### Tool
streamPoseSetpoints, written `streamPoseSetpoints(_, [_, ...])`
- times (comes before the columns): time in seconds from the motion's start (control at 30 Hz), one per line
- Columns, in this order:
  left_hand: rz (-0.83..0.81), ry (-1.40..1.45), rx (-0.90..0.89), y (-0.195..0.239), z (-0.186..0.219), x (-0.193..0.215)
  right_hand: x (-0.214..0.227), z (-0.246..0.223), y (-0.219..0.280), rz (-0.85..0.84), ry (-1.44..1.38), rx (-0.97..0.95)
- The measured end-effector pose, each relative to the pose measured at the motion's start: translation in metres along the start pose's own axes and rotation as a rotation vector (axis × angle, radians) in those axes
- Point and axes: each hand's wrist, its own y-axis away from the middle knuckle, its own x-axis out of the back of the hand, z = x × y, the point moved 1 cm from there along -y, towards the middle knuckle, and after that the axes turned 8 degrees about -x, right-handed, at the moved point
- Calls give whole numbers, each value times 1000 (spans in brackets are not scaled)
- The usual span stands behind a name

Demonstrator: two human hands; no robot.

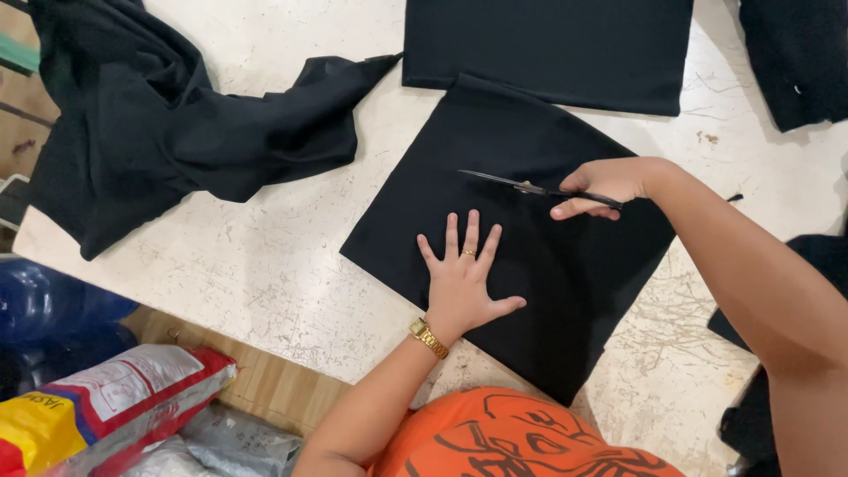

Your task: Cutting patterns from black fabric using scissors and organizing the pieces on a table

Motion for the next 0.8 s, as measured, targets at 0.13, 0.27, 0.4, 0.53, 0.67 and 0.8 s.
streamPoseSetpoints(0.13, [-6, -4, 11, 1, 0, 1, 11, -10, -7, -12, 28, 3])
streamPoseSetpoints(0.27, [-7, -12, 8, 0, 0, -1, 18, -13, -8, 1, 50, -26])
streamPoseSetpoints(0.4, [-8, -22, 8, -1, 0, 0, 25, -22, -6, 6, 152, -48])
streamPoseSetpoints(0.53, [-1, -17, 13, -1, 1, 3, 25, -38, -6, -12, 191, -51])
streamPoseSetpoints(0.67, [-10, -15, 12, -2, 0, 2, 28, -39, -20, -38, 180, -42])
streamPoseSetpoints(0.8, [10, -8, 6, 0, 0, -3, 27, -28, -33, -46, 193, -30])
